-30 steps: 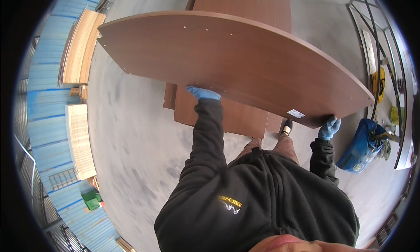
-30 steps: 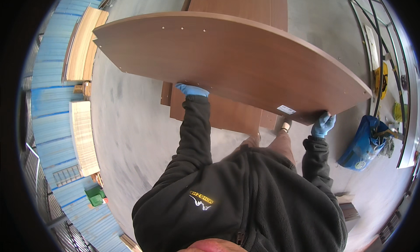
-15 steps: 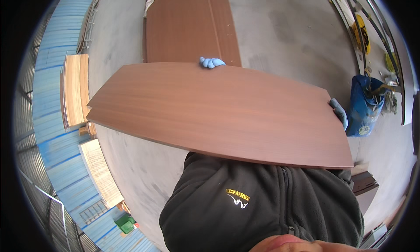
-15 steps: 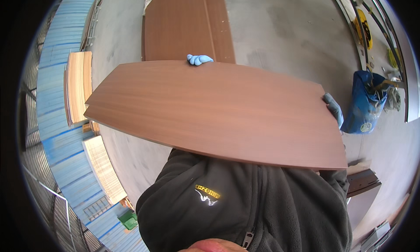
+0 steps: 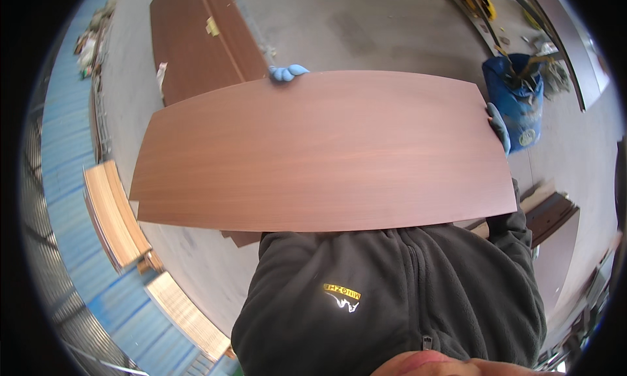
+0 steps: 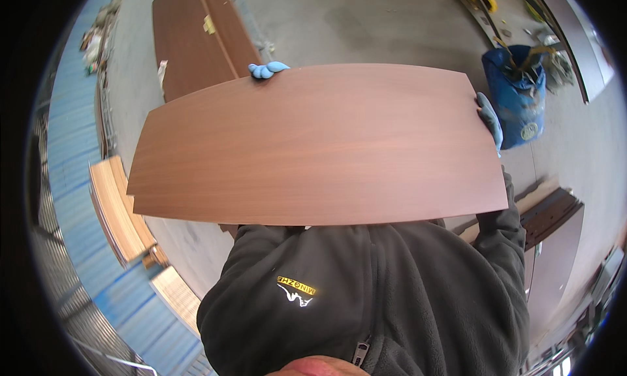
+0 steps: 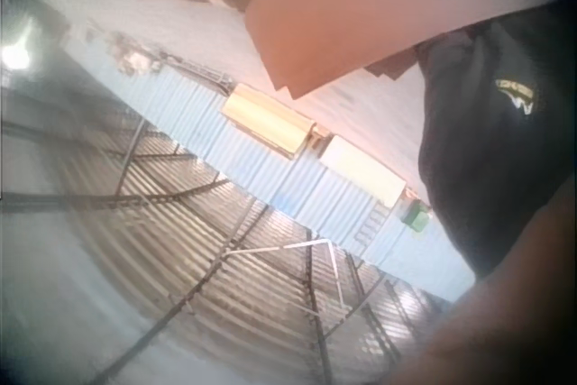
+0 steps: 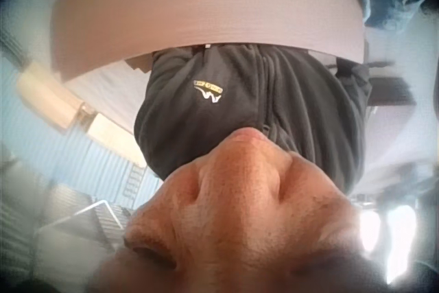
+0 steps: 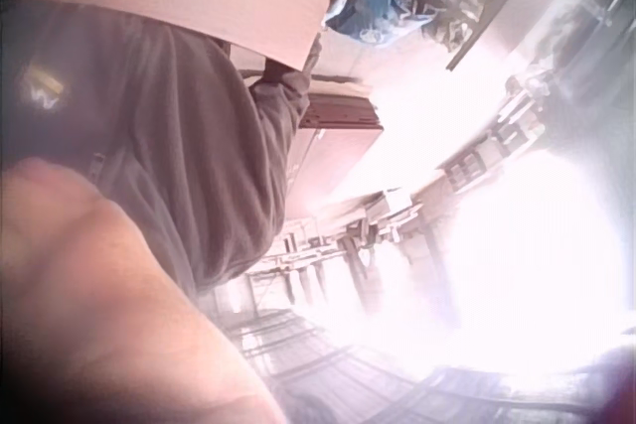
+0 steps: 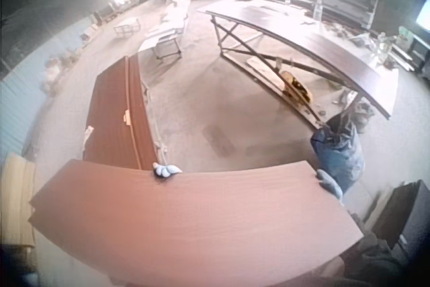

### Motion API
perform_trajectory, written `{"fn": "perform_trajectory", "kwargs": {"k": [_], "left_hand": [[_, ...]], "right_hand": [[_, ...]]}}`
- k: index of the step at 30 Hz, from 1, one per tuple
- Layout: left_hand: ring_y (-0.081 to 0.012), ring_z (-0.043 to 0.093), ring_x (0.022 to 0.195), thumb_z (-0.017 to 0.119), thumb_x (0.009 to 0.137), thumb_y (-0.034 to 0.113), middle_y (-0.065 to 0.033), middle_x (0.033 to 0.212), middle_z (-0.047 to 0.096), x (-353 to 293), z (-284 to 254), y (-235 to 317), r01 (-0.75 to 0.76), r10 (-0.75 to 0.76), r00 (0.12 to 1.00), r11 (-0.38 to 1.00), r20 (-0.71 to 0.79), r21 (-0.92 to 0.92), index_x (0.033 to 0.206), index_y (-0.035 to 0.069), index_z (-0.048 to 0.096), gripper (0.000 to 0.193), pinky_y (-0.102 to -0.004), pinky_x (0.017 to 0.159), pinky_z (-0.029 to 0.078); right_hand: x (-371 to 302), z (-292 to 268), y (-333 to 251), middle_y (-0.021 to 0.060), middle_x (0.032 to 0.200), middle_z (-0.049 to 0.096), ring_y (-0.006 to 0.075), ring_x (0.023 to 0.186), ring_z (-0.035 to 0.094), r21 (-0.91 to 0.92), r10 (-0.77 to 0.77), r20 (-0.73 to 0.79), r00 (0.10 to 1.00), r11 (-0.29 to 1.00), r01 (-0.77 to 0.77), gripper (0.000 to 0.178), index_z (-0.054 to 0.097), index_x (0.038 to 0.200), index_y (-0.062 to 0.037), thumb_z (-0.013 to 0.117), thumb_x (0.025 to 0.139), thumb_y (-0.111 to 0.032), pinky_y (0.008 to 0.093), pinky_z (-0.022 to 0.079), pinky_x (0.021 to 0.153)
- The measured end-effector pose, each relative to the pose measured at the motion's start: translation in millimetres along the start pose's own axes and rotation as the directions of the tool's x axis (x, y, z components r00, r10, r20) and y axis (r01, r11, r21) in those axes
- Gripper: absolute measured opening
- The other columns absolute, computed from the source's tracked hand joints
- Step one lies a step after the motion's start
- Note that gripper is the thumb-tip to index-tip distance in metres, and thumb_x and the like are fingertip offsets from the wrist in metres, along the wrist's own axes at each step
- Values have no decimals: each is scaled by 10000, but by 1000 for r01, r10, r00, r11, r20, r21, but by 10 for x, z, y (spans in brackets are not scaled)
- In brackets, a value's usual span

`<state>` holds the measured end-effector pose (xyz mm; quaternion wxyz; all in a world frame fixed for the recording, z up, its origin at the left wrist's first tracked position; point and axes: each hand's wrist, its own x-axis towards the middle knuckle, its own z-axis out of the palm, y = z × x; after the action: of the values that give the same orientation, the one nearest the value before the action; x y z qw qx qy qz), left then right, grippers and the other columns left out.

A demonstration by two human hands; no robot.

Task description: The person puts on blue gloves, picks up a water bottle and a roll of tape, then handles several brown wooden panels and thin strips. They place the strips onto the panels and stack the panels on the floor.

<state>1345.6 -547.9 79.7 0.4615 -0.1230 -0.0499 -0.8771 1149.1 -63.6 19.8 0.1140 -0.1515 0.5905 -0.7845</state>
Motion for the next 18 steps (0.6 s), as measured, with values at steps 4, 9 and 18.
{"fn": "perform_trajectory", "kwargs": {"k": [4,9,18], "left_hand": [[-218,700,1049,419,1088,171,-104,1143,764,416,-29,-320,176,-178,980,984,84,30,1245,-4,707,373,-368,1071,498],[-213,705,1019,423,1088,190,-92,1090,770,901,-220,-950,243,-238,969,966,70,-82,1242,2,713,379,-370,1044,515],[-184,673,915,434,1104,225,-67,1025,754,922,-388,-1970,361,-425,889,879,-168,-310,1270,30,717,382,-362,981,531]], "right_hand": [[54,-208,59,203,1506,592,294,1399,569,-19,97,-83,992,995,-98,443,591,1456,-37,602,1057,-230,401,484,1148],[118,-832,-717,173,1493,615,265,1379,587,-662,290,78,954,731,-168,479,577,1504,-62,576,1064,-251,375,500,1120],[1136,1371,-1736,199,1649,434,364,1508,424,-701,190,589,785,603,380,656,457,1575,-33,675,970,-164,424,332,1243]]}}
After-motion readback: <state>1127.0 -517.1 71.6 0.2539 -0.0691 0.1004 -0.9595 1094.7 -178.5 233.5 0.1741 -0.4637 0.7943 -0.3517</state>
